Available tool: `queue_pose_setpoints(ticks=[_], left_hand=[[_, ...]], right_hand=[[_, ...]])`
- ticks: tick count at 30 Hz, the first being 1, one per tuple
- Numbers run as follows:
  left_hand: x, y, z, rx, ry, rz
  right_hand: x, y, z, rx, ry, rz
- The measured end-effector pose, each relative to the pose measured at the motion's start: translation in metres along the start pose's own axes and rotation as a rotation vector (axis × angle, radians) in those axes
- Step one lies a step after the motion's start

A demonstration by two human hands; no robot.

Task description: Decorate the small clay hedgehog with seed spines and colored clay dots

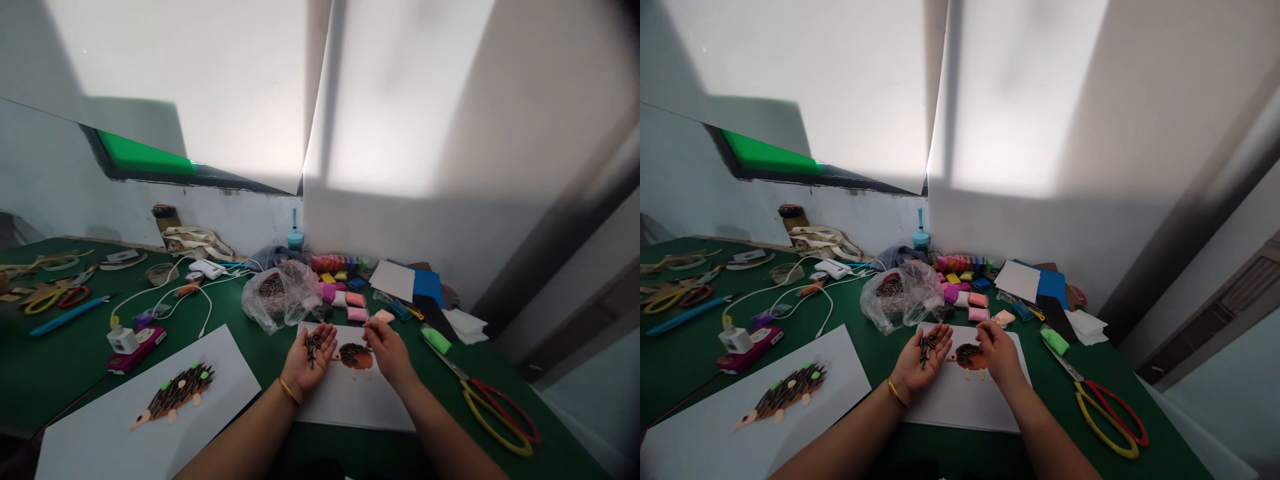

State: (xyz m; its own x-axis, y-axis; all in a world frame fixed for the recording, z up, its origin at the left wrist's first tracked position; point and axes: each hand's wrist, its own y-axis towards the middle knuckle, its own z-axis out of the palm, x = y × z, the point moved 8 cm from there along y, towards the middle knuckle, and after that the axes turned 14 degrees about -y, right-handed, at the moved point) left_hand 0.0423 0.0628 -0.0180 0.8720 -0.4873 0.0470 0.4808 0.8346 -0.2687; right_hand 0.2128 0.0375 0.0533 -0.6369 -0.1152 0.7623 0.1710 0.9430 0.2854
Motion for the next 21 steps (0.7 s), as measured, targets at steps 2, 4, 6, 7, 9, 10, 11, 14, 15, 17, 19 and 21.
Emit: queue_pose_setpoints(ticks=[2, 4, 6, 7, 9, 10, 11, 14, 15, 17, 19, 21], left_hand=[[-0.002, 0.0, -0.001, -0.018, -0.002, 0.014], [-0.003, 0.001, -0.001, -0.024, 0.004, 0.021], [-0.003, 0.001, -0.002, -0.022, 0.013, 0.023], [-0.004, 0.001, -0.002, -0.022, 0.017, 0.022], [-0.004, 0.002, -0.003, -0.027, 0.024, 0.025], [-0.005, 0.002, -0.003, -0.03, 0.026, 0.027], [-0.005, 0.002, -0.004, -0.031, 0.028, 0.028], [-0.005, 0.002, -0.004, -0.032, 0.031, 0.025], [-0.005, 0.003, -0.005, -0.034, 0.032, 0.025], [-0.005, 0.003, -0.005, -0.035, 0.037, 0.027], [-0.006, 0.003, -0.005, -0.035, 0.039, 0.029], [-0.006, 0.003, -0.006, -0.039, 0.038, 0.029]], right_hand=[[-0.022, 0.0, -0.005, 0.019, -0.067, 0.048], [-0.037, -0.003, -0.002, 0.076, -0.116, 0.058], [-0.042, -0.01, 0.004, 0.13, -0.155, 0.041], [-0.042, -0.013, 0.006, 0.151, -0.179, 0.033], [-0.039, -0.018, 0.011, 0.186, -0.251, 0.024], [-0.035, -0.02, 0.013, 0.201, -0.293, 0.012], [-0.031, -0.021, 0.014, 0.209, -0.332, -0.008], [-0.019, -0.021, 0.014, 0.196, -0.409, -0.077], [-0.017, -0.021, 0.013, 0.19, -0.421, -0.082], [-0.019, -0.021, 0.013, 0.194, -0.447, -0.066], [-0.022, -0.022, 0.015, 0.207, -0.473, -0.047], [-0.024, -0.022, 0.016, 0.215, -0.488, -0.038]])
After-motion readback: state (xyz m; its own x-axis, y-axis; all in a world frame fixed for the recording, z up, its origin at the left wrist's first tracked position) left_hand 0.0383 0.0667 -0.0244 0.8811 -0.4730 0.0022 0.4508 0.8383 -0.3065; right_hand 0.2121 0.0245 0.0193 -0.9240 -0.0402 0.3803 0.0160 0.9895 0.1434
